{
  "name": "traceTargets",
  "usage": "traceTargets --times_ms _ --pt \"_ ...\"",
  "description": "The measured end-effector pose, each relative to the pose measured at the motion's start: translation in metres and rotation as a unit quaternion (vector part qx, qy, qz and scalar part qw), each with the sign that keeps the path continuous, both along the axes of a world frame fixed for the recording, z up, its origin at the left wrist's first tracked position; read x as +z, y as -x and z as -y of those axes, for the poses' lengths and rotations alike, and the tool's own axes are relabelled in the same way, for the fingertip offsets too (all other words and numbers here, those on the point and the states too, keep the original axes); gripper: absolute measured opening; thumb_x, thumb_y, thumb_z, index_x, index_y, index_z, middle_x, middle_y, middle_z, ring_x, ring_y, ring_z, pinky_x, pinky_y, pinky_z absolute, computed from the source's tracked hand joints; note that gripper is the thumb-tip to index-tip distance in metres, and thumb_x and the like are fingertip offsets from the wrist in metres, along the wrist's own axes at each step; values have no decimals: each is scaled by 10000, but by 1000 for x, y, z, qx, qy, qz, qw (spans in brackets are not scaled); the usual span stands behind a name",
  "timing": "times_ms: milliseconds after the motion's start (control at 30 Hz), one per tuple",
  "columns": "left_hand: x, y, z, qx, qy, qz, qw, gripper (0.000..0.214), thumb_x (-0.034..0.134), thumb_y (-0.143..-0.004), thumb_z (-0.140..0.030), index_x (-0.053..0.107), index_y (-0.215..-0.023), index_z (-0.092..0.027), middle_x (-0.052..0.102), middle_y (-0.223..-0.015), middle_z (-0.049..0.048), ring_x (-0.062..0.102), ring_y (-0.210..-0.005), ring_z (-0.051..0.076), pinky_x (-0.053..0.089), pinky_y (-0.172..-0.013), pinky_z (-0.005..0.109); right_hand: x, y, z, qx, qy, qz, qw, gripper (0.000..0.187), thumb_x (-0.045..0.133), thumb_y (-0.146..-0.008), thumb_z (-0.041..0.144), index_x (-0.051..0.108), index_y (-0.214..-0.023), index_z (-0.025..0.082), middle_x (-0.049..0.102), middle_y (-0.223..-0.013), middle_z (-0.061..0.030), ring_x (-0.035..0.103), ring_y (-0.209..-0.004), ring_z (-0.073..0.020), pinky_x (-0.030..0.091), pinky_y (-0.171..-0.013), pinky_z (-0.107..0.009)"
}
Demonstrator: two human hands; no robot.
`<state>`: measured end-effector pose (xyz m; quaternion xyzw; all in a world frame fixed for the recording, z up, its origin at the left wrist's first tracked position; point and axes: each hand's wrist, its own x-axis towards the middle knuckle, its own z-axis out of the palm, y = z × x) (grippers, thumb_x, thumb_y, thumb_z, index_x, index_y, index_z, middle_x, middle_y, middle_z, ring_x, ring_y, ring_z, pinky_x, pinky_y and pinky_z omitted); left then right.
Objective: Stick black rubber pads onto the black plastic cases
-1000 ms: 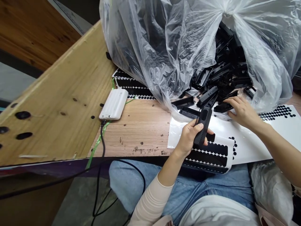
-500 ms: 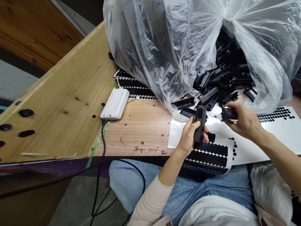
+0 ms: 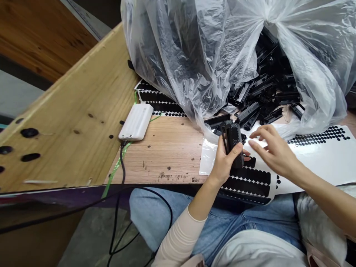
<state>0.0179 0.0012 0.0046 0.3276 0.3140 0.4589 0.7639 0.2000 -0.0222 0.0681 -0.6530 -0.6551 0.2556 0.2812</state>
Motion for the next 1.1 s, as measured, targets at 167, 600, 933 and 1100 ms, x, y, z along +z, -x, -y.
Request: traceTargets --times_ms 167,600,933,1100 --pt "7 4 -6 9 64 57 996 564 872 -865 -560 496 -1146 -247 623 -884 -43 654 -620 117 528 -508 226 -21 -54 -5 17 104 149 983 363 541 -1081 471 797 -1006 225 811 -963 -99 751 -829 -311 546 -729 -445" --pt "4 4 -5 -34 28 33 998 421 714 -933 -491 497 -1165 -215 784 -1105 75 754 -639 170 606 -545 284 -41 -52 -37 8 11 324 946 174 663 -1011 267 806 -950 188 781 -1077 -126 718 -1060 -353 520 -715 -416" --pt "4 2 -4 -33 21 19 999 483 726 -946 -572 483 -1170 -219 777 -1032 45 729 -574 152 556 -482 243 -32 -50 -47 9 26 338 941 139 690 -928 195 779 -822 187 797 -980 -135 726 -1027 -354 470 -673 -389" --pt "5 1 -3 -29 19 17 999 470 718 -964 -571 490 -1174 -219 767 -988 27 708 -545 141 556 -482 244 -1 -45 -31 0 115 39 993 296 792 -908 510 780 -852 219 777 -811 -70 726 -744 -255 532 -636 -369"
